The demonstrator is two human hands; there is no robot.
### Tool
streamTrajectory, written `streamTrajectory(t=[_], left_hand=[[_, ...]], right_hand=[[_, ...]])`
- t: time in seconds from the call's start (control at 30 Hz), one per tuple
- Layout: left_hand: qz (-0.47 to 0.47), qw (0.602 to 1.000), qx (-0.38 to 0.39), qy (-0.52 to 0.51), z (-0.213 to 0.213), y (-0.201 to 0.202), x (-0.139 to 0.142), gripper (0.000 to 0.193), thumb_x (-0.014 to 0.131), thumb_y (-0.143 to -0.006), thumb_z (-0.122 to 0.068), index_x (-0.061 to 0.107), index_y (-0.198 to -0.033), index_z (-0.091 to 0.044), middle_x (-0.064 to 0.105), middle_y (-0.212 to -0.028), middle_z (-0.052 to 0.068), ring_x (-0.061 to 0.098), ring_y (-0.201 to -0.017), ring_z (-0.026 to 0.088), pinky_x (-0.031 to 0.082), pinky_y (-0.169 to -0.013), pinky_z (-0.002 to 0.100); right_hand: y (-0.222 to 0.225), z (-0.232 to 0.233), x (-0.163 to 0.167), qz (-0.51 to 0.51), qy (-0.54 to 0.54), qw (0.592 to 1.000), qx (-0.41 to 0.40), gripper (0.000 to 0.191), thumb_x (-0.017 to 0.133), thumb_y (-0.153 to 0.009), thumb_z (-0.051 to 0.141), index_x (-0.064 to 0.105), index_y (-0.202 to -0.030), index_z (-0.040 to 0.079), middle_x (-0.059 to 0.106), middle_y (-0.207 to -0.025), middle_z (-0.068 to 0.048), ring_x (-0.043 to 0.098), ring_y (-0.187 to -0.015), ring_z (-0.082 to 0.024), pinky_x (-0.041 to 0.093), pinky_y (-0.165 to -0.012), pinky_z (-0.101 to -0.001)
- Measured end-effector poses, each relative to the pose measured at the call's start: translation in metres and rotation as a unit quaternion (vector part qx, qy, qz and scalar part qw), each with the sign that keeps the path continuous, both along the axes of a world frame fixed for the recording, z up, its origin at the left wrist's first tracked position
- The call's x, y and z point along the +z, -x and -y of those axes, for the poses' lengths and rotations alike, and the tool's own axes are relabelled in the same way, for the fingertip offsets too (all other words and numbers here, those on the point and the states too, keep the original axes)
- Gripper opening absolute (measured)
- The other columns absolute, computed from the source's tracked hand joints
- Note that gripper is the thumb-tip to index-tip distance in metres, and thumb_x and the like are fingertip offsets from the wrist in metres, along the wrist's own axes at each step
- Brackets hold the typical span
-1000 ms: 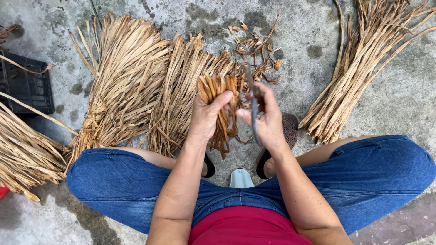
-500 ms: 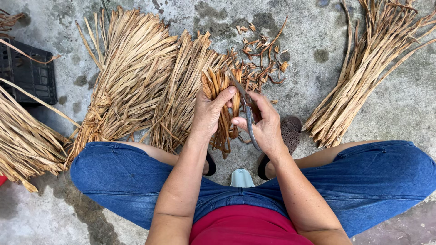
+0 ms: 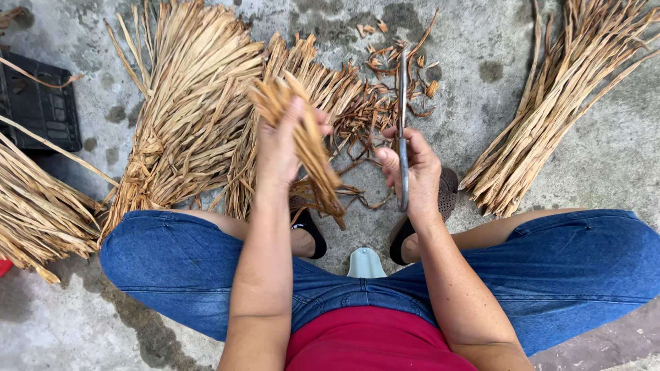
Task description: The person sits on the ground surrounded by bundles of dried leaves and uses scissors to trim off dark, damaged ends and edges from the leaf strips. They hold each bundle in one hand, snip off the undesired parts, drop the trimmings aside, and set the trimmed leaves with the processed pile.
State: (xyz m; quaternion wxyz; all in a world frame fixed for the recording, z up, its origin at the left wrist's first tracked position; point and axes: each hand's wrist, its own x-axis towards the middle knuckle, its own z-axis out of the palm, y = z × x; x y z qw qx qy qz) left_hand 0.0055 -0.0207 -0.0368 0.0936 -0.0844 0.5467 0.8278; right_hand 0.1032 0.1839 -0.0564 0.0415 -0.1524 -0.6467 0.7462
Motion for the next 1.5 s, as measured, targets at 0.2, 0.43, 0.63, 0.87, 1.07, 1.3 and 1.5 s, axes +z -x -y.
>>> streamTrajectory(t=[0.2, 0.43, 0.63, 0.87, 1.07, 1.3, 1.5], left_hand=[[-0.043, 0.937, 0.11, 0.328, 0.052, 0.06, -0.005, 0.033, 0.079, -0.088, -0.018, 0.063, -0.116, -0.008, 0.074, -0.088, 0.004, 0.06, -0.055, 0.007, 0.057, -0.049, 0.019], [0.123, 0.904, 0.046, 0.408, 0.041, 0.11, -0.089, 0.018, 0.074, -0.088, -0.007, 0.066, -0.103, 0.0, 0.073, -0.091, 0.01, 0.07, -0.063, 0.013, 0.061, -0.055, 0.026], [0.15, 0.765, -0.011, 0.626, 0.034, 0.1, -0.148, 0.049, 0.076, -0.088, -0.011, 0.055, -0.131, 0.001, 0.072, -0.11, 0.021, 0.074, -0.093, 0.031, 0.061, -0.085, 0.042], [0.078, 0.699, -0.018, 0.711, 0.034, 0.094, -0.158, 0.059, 0.087, -0.076, -0.017, 0.058, -0.125, 0.002, 0.069, -0.114, 0.023, 0.068, -0.104, 0.036, 0.056, -0.089, 0.047], [0.115, 0.693, -0.064, 0.709, 0.037, 0.087, -0.15, 0.045, 0.081, -0.09, -0.017, 0.061, -0.128, -0.003, 0.074, -0.111, 0.019, 0.073, -0.101, 0.032, 0.058, -0.09, 0.046], [0.103, 0.715, -0.104, 0.684, 0.04, 0.07, -0.154, 0.046, 0.078, -0.086, -0.008, 0.06, -0.128, -0.003, 0.071, -0.11, 0.015, 0.073, -0.094, 0.026, 0.059, -0.084, 0.042], [0.128, 0.663, -0.165, 0.719, 0.038, 0.048, -0.144, 0.051, 0.076, -0.087, -0.003, 0.059, -0.135, -0.005, 0.07, -0.122, 0.014, 0.066, -0.112, 0.026, 0.054, -0.099, 0.04]], right_hand=[[0.007, 0.001, -0.007, 0.015, 0.039, 0.999, -0.007, 0.035, 0.078, -0.093, 0.021, 0.064, -0.122, 0.005, 0.059, -0.078, 0.004, 0.056, -0.062, -0.003, 0.044, -0.047, -0.0181], [0.013, 0.004, -0.014, 0.036, 0.043, 0.998, 0.012, 0.033, 0.076, -0.096, 0.022, 0.063, -0.121, 0.006, 0.059, -0.075, 0.003, 0.055, -0.06, -0.004, 0.043, -0.047, -0.0189], [0.021, 0.004, -0.024, 0.077, 0.003, 0.997, 0.008, 0.033, 0.074, -0.096, 0.025, 0.064, -0.121, 0.006, 0.057, -0.069, 0.002, 0.051, -0.053, -0.004, 0.04, -0.046, -0.0197], [0.031, 0.005, -0.034, 0.092, 0.012, 0.996, 0.006, 0.036, 0.075, -0.094, 0.025, 0.063, -0.122, 0.006, 0.058, -0.072, 0.002, 0.054, -0.056, -0.004, 0.043, -0.047, -0.0189], [0.031, 0.004, -0.036, 0.09, 0.019, 0.996, 0.006, 0.035, 0.075, -0.094, 0.025, 0.063, -0.121, 0.006, 0.058, -0.071, 0.003, 0.054, -0.056, -0.003, 0.043, -0.047, -0.0189], [0.025, 0.003, -0.03, 0.081, 0.006, 0.997, 0.0, 0.031, 0.075, -0.095, 0.023, 0.064, -0.119, 0.006, 0.057, -0.068, 0.003, 0.053, -0.055, -0.003, 0.042, -0.046, -0.0191], [0.019, -0.002, -0.028, 0.057, -0.004, 0.998, 0.003, 0.033, 0.074, -0.094, 0.024, 0.063, -0.119, 0.006, 0.057, -0.067, 0.002, 0.054, -0.053, -0.004, 0.043, -0.044, -0.02]])
